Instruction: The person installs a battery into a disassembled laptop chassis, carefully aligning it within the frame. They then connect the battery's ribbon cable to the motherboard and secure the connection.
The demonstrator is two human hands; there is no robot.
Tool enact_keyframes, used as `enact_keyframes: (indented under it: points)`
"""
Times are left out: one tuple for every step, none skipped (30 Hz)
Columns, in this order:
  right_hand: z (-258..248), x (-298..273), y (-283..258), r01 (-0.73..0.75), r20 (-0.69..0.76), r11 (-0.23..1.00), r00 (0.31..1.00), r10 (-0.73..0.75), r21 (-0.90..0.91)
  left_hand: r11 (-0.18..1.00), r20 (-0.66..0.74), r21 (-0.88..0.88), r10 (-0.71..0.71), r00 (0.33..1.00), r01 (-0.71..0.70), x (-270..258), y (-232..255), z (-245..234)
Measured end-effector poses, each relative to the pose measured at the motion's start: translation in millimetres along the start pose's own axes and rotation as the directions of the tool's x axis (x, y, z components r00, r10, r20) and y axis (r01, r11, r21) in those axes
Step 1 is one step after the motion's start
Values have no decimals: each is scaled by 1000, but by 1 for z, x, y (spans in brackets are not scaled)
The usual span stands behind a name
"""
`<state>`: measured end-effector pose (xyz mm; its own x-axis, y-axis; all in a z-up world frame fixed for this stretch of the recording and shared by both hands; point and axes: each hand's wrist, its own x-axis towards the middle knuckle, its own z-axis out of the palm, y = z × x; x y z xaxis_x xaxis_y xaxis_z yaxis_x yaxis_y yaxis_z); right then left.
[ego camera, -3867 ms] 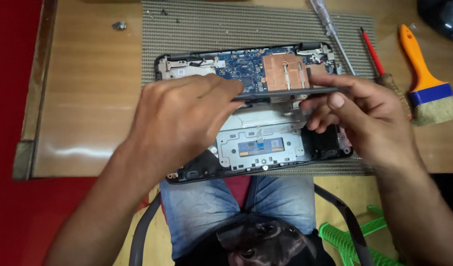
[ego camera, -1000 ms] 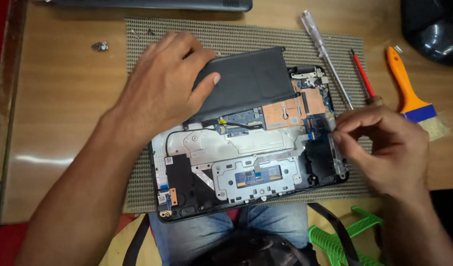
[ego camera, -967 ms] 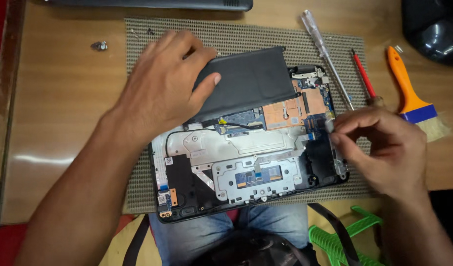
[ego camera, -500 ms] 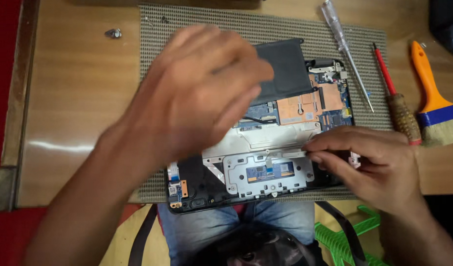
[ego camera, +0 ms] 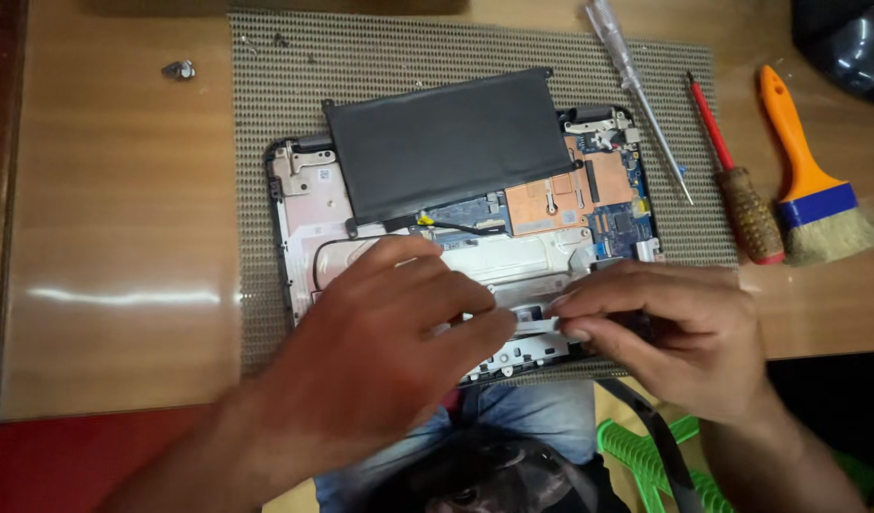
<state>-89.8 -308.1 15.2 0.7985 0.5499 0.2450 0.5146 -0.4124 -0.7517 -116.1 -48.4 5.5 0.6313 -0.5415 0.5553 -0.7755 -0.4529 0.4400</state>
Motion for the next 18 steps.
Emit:
enact_keyframes:
  points:
    - [0,1,1,-1,-2,1000,1000,1,1,1000,2,0,1,1000,-1,-3,0,2]
    - [1,2,3,59,54,998,997,-60,10,1000,6,2,0,1000,0,-5,1,5]
    - [1,3,5,119,110,993,987,-120,23,1000,10,4,-1,1000,1,-8,1,8]
    - [1,1,6,116,108,993,987,-118,25,1000,13,3,-2,1000,2,-11,3,9]
    - [2,-1,8,164,144,986,977,-158,-34,999,23,44,6,1000,-7,-14,4,11]
    - [2,-3,10,213,183,973,964,-194,-90,996,34,85,12,999,-14,-17,6,12]
    - [3,-5,11,210,182,974,964,-192,-86,996,38,84,9,999,-12,-19,8,14]
    - [4,-7,12,253,186,957,956,-226,-138,997,32,71,0,999,-2,-21,10,16]
    - [5,-10,13,295,193,936,946,-259,-189,998,26,58,-10,1000,9,-23,12,17]
    - [5,-11,15,294,192,937,947,-259,-188,998,28,57,-11,1000,9,-23,14,17]
    - [5,-12,17,324,213,924,936,-281,-204,997,30,75,-15,999,13,-23,16,16]
    - [5,-14,19,352,235,909,924,-301,-221,996,33,92,-19,999,16,-23,17,15]
    - [5,-14,19,350,233,910,925,-299,-221,996,35,91,-18,999,15,-24,18,16]
    - [5,-14,20,354,244,912,921,-303,-206,995,35,93,-27,999,24,-25,19,16]
    - [4,-14,20,358,255,914,917,-306,-192,995,35,94,-36,999,32,-26,20,17]
    - [5,-14,20,358,255,914,917,-306,-191,995,35,95,-36,999,33,-26,21,17]
    - [5,-14,20,364,254,911,916,-311,-196,994,31,106,-33,999,30,-27,21,17]
    - [5,-14,19,368,254,907,915,-315,-203,993,27,116,-29,999,25,-27,21,18]
